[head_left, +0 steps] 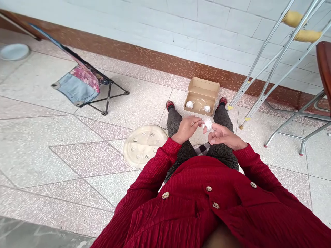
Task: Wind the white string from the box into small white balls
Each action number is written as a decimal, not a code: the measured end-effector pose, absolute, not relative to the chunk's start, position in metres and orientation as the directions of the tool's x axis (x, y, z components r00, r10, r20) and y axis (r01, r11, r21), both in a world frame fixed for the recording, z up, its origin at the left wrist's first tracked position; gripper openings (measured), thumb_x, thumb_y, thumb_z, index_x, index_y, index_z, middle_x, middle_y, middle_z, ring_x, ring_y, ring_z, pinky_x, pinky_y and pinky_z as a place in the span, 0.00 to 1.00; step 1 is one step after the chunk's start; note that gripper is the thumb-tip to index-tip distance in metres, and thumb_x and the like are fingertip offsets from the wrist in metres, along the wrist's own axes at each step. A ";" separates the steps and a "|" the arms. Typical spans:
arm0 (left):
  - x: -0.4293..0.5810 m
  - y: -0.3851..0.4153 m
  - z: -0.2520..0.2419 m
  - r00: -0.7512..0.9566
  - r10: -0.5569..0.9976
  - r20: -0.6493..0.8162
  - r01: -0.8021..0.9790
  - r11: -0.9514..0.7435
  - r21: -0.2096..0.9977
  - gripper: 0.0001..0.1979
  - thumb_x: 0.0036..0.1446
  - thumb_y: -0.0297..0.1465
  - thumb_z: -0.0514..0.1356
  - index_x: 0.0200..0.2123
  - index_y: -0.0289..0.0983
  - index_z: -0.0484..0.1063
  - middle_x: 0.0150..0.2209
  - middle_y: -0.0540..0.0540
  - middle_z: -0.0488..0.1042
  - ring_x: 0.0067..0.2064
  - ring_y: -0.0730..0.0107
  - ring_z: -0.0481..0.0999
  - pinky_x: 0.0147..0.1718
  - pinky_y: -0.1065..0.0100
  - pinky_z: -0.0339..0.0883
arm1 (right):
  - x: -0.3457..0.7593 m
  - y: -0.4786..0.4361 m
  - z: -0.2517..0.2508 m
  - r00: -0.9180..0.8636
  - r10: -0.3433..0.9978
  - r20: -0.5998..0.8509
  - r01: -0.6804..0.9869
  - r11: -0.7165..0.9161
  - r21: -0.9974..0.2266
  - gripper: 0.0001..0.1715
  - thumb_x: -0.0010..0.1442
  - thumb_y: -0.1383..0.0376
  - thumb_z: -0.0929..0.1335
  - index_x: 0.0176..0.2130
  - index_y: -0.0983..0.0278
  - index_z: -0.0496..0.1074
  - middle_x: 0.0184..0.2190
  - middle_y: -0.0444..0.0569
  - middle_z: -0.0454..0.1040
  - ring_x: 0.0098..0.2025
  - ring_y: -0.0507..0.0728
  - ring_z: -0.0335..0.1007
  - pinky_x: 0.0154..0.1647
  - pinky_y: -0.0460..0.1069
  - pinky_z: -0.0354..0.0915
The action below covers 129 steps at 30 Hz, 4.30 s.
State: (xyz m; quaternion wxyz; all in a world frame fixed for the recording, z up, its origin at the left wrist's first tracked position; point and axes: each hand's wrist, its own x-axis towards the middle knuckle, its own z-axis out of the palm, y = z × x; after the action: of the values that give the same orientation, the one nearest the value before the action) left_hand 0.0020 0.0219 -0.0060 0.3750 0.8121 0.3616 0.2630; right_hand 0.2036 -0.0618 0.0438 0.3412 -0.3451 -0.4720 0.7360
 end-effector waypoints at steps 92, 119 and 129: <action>0.016 0.005 -0.027 0.656 0.749 -0.097 -0.094 0.209 0.974 0.21 0.57 0.47 0.63 0.31 0.33 0.78 0.26 0.46 0.76 0.35 0.67 0.76 0.45 0.64 0.68 | 0.190 -0.048 0.006 -0.149 0.967 -0.206 -0.209 -0.234 -0.949 0.19 0.61 0.50 0.69 0.33 0.62 0.65 0.27 0.42 0.65 0.24 0.48 0.56 0.24 0.46 0.50; 0.021 -0.017 -0.014 0.629 0.764 -0.140 -0.104 0.262 0.960 0.22 0.61 0.48 0.59 0.30 0.32 0.76 0.21 0.48 0.72 0.26 0.72 0.73 0.35 0.68 0.66 | 0.182 -0.054 -0.002 0.116 0.992 -0.051 0.122 -0.066 -0.990 0.21 0.62 0.48 0.67 0.47 0.59 0.72 0.36 0.46 0.70 0.23 0.49 0.61 0.26 0.48 0.63; 0.020 -0.020 -0.028 0.574 0.780 -0.250 -0.107 0.374 0.921 0.20 0.57 0.45 0.63 0.28 0.32 0.75 0.17 0.50 0.71 0.27 0.71 0.74 0.36 0.68 0.65 | 0.187 -0.072 -0.015 0.055 0.988 0.145 0.476 0.102 -0.873 0.19 0.65 0.55 0.67 0.53 0.56 0.77 0.41 0.50 0.69 0.40 0.57 0.68 0.44 0.54 0.69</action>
State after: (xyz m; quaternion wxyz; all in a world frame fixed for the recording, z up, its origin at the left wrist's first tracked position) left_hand 0.0202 -0.0204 -0.0276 0.7493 0.4748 0.3543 0.2960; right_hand 0.1867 -0.0715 -0.0150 0.4159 -0.5954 -0.6148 0.3073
